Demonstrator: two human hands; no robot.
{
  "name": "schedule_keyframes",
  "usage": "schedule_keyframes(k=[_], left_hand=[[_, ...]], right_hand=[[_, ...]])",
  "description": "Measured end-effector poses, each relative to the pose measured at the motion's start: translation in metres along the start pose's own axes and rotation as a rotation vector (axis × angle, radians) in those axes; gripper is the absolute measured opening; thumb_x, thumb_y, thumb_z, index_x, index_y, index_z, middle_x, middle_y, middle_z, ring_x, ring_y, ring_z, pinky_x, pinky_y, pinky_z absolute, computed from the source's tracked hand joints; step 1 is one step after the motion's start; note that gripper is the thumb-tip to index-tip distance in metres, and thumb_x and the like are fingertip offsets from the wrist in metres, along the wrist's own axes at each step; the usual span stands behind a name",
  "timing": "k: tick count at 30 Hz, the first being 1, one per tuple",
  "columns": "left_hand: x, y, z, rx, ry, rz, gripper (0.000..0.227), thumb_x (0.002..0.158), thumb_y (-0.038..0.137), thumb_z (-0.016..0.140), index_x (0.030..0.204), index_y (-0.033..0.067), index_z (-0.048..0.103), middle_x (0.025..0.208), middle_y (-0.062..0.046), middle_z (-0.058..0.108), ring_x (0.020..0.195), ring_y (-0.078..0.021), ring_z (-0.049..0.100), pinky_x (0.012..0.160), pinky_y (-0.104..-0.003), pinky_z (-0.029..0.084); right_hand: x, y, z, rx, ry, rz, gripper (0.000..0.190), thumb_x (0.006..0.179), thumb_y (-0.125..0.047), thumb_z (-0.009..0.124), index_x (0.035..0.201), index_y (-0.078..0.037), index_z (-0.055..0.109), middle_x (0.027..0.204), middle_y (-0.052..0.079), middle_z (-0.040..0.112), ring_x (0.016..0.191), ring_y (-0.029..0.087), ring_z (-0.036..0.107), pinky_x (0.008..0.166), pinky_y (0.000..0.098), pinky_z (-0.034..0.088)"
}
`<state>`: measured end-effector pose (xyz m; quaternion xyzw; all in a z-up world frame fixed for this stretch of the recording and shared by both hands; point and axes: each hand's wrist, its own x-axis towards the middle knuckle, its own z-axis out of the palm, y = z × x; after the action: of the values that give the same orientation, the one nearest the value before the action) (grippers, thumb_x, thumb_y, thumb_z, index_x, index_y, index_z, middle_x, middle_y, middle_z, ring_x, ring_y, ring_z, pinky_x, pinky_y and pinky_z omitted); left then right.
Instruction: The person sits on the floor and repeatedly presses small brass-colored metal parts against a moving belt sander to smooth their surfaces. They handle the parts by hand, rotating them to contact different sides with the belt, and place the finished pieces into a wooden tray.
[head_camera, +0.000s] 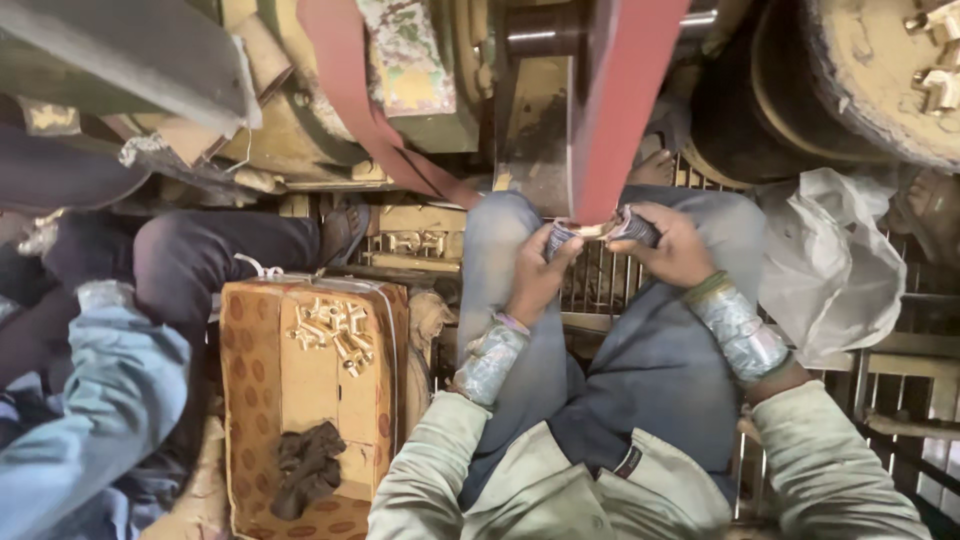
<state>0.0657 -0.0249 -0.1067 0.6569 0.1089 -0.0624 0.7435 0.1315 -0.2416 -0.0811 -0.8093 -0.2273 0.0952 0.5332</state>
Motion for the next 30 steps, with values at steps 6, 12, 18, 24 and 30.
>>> schedule_keyframes(k=[6, 12, 18, 24, 30], left_hand=[[0.002, -0.013, 0.004, -0.083, 0.036, 0.051, 0.030, 0.099, 0.026, 0.070, 0.114, 0.0010, 0.068, 0.089, 0.003, 0.067, 0.079, -0.0050, 0.059, 0.071, -0.023, 0.049], [0.003, -0.015, 0.001, -0.009, -0.010, 0.100, 0.030, 0.098, 0.027, 0.068, 0.116, 0.0030, 0.066, 0.089, 0.004, 0.066, 0.077, -0.0060, 0.060, 0.069, -0.025, 0.051], [-0.007, -0.015, -0.027, 0.196, -0.328, -0.064, 0.031, 0.098, 0.032, 0.069, 0.108, 0.0028, 0.071, 0.078, 0.000, 0.064, 0.068, -0.0104, 0.056, 0.060, -0.028, 0.046], [-0.017, -0.010, -0.038, 0.559, -0.353, 0.232, 0.036, 0.092, 0.029, 0.070, 0.118, 0.0041, 0.067, 0.095, -0.018, 0.073, 0.088, -0.0328, 0.072, 0.073, -0.040, 0.056], [-0.005, 0.001, -0.029, 0.739, -0.407, -0.034, 0.032, 0.094, 0.035, 0.067, 0.107, 0.0055, 0.065, 0.088, -0.021, 0.072, 0.087, -0.0389, 0.071, 0.075, -0.046, 0.053]], right_hand=[[0.001, 0.035, 0.001, 0.452, -0.159, 0.464, 0.033, 0.093, -0.027, 0.074, 0.114, -0.001, 0.072, 0.089, 0.000, 0.074, 0.076, 0.006, 0.064, 0.067, 0.0224, 0.050], [0.009, 0.047, 0.006, 0.690, -0.145, 0.869, 0.033, 0.096, -0.039, 0.068, 0.102, -0.006, 0.073, 0.073, -0.003, 0.065, 0.051, 0.004, 0.050, 0.043, 0.0209, 0.033], [-0.033, 0.015, -0.021, 0.687, -0.141, 0.869, 0.035, 0.093, -0.043, 0.071, 0.090, -0.008, 0.072, 0.058, -0.005, 0.047, 0.041, 0.005, 0.032, 0.037, 0.0244, 0.021], [-0.053, 0.031, -0.116, 0.608, 0.288, 0.833, 0.032, 0.099, -0.038, 0.068, 0.089, -0.008, 0.069, 0.062, -0.003, 0.046, 0.044, 0.007, 0.031, 0.038, 0.0254, 0.022], [-0.005, 0.086, -0.231, 0.661, 0.879, 0.795, 0.030, 0.100, -0.047, 0.063, 0.104, -0.017, 0.063, 0.069, -0.001, 0.054, 0.049, 0.010, 0.045, 0.042, 0.0253, 0.034]])
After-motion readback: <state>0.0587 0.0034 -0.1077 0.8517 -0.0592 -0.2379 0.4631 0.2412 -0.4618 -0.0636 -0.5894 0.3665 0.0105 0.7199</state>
